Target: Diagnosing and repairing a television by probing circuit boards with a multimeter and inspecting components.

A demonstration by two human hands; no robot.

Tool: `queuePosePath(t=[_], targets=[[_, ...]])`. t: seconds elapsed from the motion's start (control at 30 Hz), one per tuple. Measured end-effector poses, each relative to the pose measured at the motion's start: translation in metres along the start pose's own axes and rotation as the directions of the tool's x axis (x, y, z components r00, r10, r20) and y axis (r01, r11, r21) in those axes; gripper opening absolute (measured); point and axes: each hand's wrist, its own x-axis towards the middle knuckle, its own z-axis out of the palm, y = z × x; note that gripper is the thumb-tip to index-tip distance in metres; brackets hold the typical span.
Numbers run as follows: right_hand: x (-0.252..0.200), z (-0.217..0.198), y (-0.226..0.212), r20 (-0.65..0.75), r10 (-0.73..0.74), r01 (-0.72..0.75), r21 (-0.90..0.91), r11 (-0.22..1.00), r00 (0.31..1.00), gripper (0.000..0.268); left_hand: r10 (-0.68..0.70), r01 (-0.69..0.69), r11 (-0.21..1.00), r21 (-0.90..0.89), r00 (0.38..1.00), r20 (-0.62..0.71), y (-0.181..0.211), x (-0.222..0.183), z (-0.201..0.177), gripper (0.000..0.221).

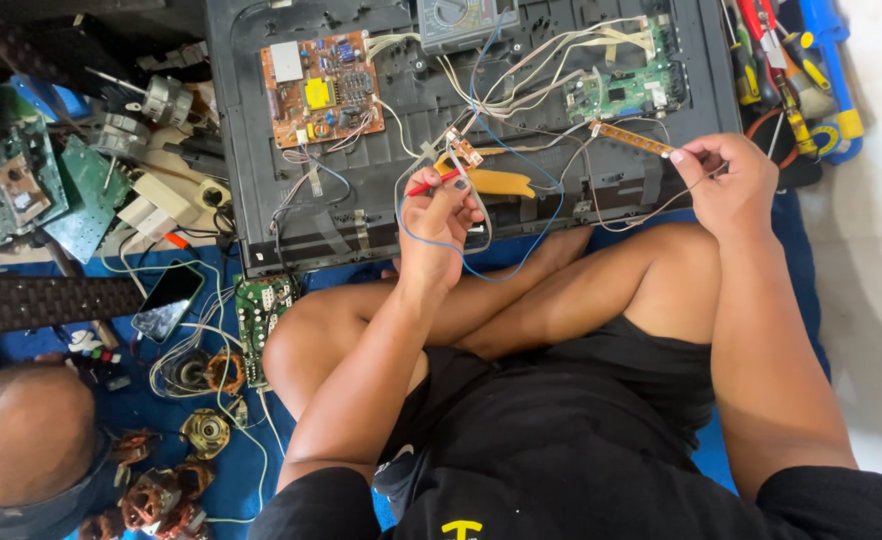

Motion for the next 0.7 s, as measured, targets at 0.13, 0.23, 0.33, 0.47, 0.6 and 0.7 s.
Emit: queuePosePath(t=[0.13,0.23,0.33,0.47,0.6,0.7], targets=[[0.000,0.001,0.004,-0.002,-0.038,0.038,-0.019,0.999,0.999,0.010,0.003,-0.003,1.000,0.005,1.000,-0.008,-0.001,0.001,0.000,0.034],[-0.002,-0.001,0.008,-0.009,-0.053,0.052,-0.037,0.998,0.999,0.010,0.026,-0.026,0.999,-0.026,1.000,-0.001,-0.013,0.006,-0.007,0.036],[-0.005,0.003,0.017,0.006,-0.060,0.060,0.006,0.998,0.998,0.012,0.088,-0.086,0.994,-0.060,0.996,0.024,-0.021,0.008,-0.018,0.039],[-0.012,0.009,0.034,0.035,-0.044,0.040,0.130,0.991,0.998,0.010,0.172,-0.172,0.985,-0.009,0.982,0.074,-0.025,0.010,-0.018,0.042],[-0.017,0.024,0.059,0.081,0.056,-0.073,0.224,0.972,0.995,0.011,0.161,-0.163,0.986,0.045,0.986,0.045,-0.016,0.005,-0.010,0.040],[-0.018,0.028,0.064,0.074,0.070,-0.087,0.260,0.962,0.995,0.014,0.166,-0.168,0.985,0.037,0.985,0.050,-0.017,0.007,-0.011,0.041]])
